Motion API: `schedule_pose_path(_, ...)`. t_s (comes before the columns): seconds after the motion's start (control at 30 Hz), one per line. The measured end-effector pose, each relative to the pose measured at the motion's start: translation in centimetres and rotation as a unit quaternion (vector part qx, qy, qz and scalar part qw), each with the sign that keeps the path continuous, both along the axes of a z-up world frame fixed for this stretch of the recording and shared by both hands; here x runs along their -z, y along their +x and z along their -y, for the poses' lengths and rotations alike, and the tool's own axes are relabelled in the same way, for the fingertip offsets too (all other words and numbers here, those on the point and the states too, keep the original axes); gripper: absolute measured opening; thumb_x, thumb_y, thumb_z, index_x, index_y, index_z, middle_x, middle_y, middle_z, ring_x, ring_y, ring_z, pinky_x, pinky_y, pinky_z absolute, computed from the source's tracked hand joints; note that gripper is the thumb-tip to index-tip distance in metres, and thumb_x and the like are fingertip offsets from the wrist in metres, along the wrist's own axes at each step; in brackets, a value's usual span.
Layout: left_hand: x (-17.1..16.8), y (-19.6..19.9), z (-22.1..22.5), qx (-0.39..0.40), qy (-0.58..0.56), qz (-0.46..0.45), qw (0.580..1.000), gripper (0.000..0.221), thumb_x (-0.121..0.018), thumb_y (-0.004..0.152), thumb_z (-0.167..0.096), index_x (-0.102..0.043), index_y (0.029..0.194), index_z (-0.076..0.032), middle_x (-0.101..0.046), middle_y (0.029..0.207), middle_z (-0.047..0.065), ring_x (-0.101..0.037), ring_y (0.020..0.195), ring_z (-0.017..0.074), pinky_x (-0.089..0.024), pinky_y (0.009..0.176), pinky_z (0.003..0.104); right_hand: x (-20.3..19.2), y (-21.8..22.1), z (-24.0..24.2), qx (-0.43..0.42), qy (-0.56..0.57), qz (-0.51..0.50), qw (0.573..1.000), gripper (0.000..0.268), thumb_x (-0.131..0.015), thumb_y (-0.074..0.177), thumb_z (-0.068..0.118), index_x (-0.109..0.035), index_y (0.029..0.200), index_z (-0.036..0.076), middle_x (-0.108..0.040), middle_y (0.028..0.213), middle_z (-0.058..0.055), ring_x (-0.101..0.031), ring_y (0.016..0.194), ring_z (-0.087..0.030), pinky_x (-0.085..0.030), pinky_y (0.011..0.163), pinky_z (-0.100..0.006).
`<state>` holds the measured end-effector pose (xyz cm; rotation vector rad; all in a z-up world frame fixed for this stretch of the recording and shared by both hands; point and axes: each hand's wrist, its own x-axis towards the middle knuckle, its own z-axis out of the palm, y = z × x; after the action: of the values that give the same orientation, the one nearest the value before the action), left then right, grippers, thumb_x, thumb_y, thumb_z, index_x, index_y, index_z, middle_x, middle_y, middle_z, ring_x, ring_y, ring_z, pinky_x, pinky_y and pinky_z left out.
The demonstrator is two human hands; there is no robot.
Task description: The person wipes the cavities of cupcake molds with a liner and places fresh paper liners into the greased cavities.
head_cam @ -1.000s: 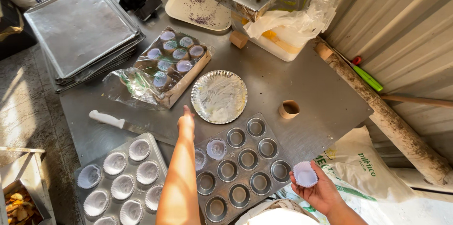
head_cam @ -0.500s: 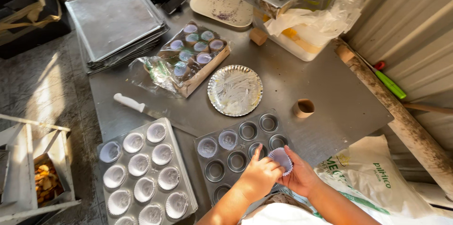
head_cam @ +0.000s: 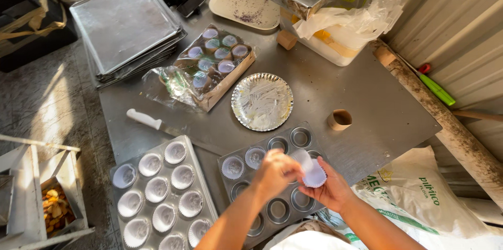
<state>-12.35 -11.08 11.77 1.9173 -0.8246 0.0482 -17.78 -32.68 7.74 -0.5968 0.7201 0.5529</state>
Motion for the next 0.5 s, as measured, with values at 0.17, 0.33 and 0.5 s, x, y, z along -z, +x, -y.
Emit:
schedule_pose_path(0.17, 5.4, 12.9, -0.3, -0.190, -0.002, 0.027, 0.981, 0.009, -0.081, 0.082, -0.016, -0.078, 0.090, -0.012, -0.076, 0.089, 0.009, -0.071, 0.086, 0.0312, -0.055, 0.081, 0.040, -0.1, 0.6, 2.5, 0.082, -0.055, -0.049, 0.994, 0.057, -0.050, 0.099, 0.052, -0.062, 0.118, -0.001, -0.072, 0.106, -0.020, -0.071, 0.092, -0.029, -0.061, 0.079, -0.048)
schedule_pose_path(0.33, 14.0, 22.2, 2.4, -0.165, 0.153, 0.115, 0.968, 0.008, -0.071, 0.089, -0.018, -0.075, 0.092, -0.012, -0.076, 0.094, 0.008, -0.069, 0.092, 0.0302, -0.046, 0.098, 0.050, 1.7, -1.3, 4.1, 0.153, -0.043, -0.077, 0.984, 0.057, -0.052, 0.098, 0.051, -0.058, 0.120, -0.002, -0.069, 0.108, -0.021, -0.071, 0.093, -0.032, -0.060, 0.078, -0.050)
schedule_pose_path(0.5, 20.4, 24.3, 5.2, -0.116, 0.315, 0.044, 0.941, 0.012, -0.064, 0.094, -0.020, -0.075, 0.097, -0.016, -0.075, 0.102, 0.005, -0.069, 0.100, 0.0253, -0.039, 0.110, 0.050, 5.1, -4.0, 6.1, 0.191, -0.052, -0.107, 0.974, 0.061, -0.053, 0.096, 0.052, -0.054, 0.126, -0.001, -0.068, 0.110, -0.022, -0.070, 0.095, -0.034, -0.060, 0.078, -0.052)
